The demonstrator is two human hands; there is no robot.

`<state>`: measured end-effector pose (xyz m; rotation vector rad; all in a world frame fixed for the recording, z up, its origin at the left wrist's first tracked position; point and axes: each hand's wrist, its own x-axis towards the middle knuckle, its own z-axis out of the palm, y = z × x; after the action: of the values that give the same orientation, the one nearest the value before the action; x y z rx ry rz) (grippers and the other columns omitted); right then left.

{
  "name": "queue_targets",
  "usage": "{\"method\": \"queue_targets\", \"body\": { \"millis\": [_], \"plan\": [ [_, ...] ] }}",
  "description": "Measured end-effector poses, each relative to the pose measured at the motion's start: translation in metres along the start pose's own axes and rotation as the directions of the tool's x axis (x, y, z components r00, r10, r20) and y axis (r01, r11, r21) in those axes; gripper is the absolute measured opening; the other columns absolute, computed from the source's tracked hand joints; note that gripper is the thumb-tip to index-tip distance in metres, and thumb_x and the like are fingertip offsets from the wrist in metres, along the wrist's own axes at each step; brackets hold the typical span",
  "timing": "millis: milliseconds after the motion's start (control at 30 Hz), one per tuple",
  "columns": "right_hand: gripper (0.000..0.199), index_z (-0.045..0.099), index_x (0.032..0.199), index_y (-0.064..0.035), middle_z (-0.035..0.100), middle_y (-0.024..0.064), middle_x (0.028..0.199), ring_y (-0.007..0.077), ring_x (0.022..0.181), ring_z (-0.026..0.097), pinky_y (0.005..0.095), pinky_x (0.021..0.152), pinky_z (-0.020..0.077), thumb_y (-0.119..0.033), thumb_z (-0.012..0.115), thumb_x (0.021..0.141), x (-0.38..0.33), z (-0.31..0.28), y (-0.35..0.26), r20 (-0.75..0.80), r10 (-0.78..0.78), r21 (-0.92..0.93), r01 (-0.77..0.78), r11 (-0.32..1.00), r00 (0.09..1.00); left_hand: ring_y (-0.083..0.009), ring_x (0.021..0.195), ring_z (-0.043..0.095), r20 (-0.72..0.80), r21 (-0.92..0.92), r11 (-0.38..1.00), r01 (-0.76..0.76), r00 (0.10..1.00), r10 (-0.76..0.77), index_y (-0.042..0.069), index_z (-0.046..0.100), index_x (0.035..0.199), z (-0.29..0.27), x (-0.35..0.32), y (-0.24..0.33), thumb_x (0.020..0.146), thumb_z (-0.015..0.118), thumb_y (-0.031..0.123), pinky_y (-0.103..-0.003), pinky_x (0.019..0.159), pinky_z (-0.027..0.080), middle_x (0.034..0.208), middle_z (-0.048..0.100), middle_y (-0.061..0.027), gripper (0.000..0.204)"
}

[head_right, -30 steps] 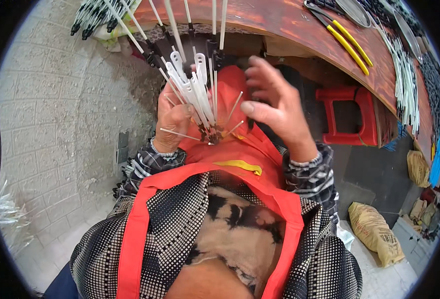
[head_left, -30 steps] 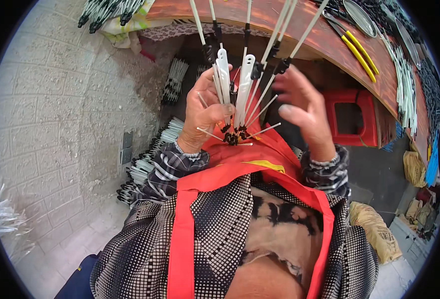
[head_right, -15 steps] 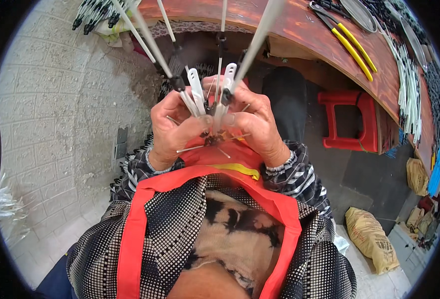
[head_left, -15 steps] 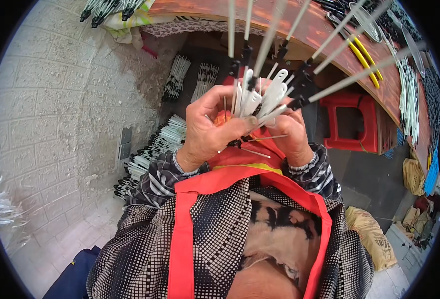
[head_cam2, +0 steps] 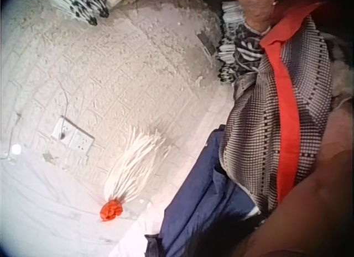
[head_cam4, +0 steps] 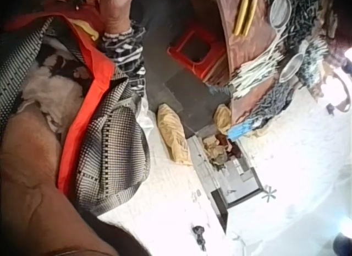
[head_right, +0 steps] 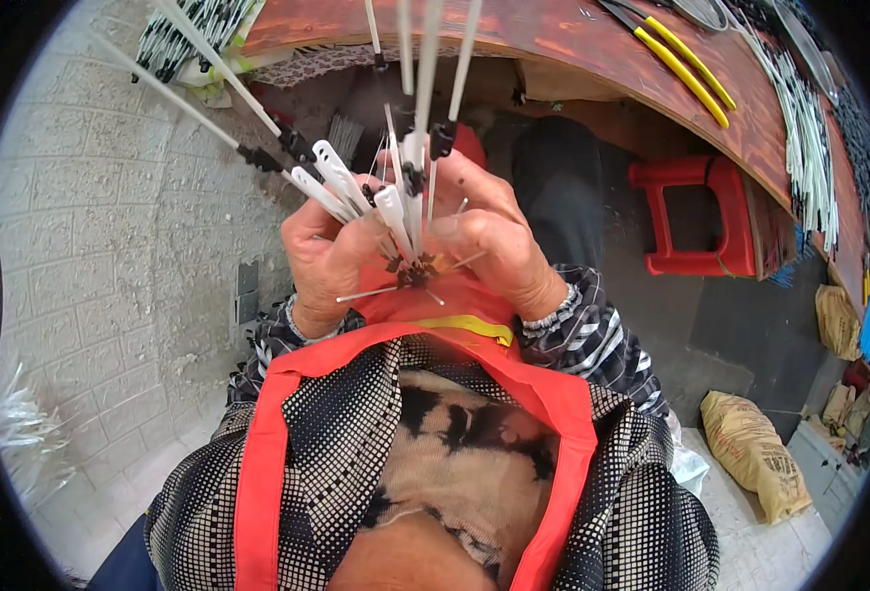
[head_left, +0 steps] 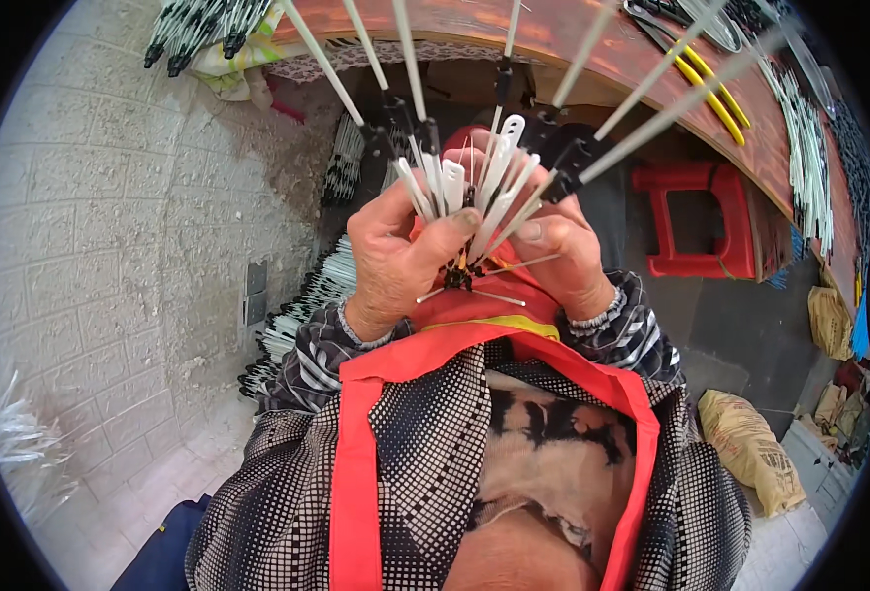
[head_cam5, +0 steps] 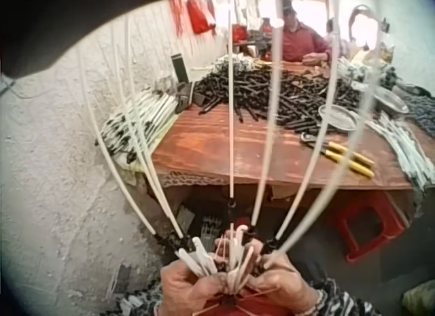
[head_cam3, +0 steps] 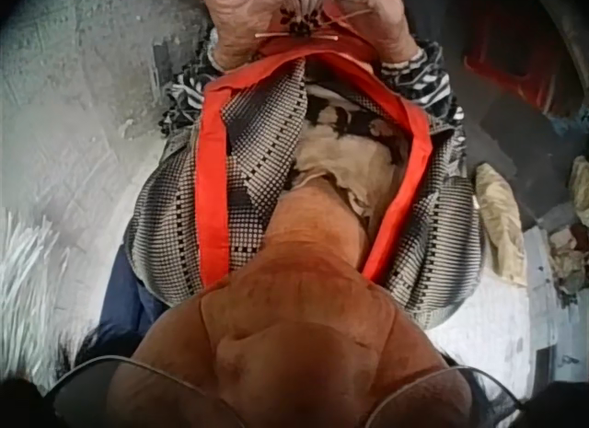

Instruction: The person trims wire around an umbrella rib hub using pliers, arranges the attached ribs by hand, and places the assembled umbrella frame onto a stack.

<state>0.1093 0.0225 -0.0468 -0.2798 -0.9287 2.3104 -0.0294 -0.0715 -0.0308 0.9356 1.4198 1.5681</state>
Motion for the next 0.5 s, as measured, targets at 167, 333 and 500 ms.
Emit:
{"method": "queue_targets", "body": {
  "millis": [167,333,500],
  "plan": [
    [0.053,0.052,0.127,0.0082,0.057,0.0136,0.125,0.0216,0.114,0.055,0.031,0.097,0.0437,-0.01,0.044,0.077,0.006,-0.008,-0.001,0.021,-0.053,-0.025,0.054,0.998,0.998,-0.0103,0.085,0.062,0.038,-0.152,0.988,-0.008,0.999,0.014,-0.004,0.064,0.108,-0.007,0.017,0.0,0.085,0.069,0.006,-0.025,0.077,0.051,0.096,0.067,-0.0055,0.025],
    [0.044,0.056,0.122,0.0078,0.059,0.0122,0.119,0.0202,0.111,0.056,0.0319,0.096,0.0434,-0.008,0.046,0.082,0.007,-0.02,0.002,0.024,-0.043,-0.165,0.047,0.985,0.999,-0.0118,0.083,0.064,0.055,-0.163,0.986,0.027,0.998,-0.019,-0.004,0.064,0.106,-0.013,0.021,-0.008,0.086,0.067,0.007,-0.026,0.076,0.052,0.093,0.068,-0.0058,0.023],
    [0.034,0.062,0.113,0.005,0.063,0.0102,0.106,0.0165,0.101,0.06,0.0303,0.092,0.045,-0.007,0.052,0.083,0.013,-0.028,-0.005,0.085,-0.065,-0.492,0.099,0.865,0.994,-0.0122,0.081,0.065,0.093,-0.255,0.966,0.039,0.996,-0.016,-0.005,0.065,0.104,-0.012,0.023,-0.007,0.086,0.067,0.007,-0.026,0.074,0.053,0.091,0.068,-0.0065,0.021]
  ]
}}
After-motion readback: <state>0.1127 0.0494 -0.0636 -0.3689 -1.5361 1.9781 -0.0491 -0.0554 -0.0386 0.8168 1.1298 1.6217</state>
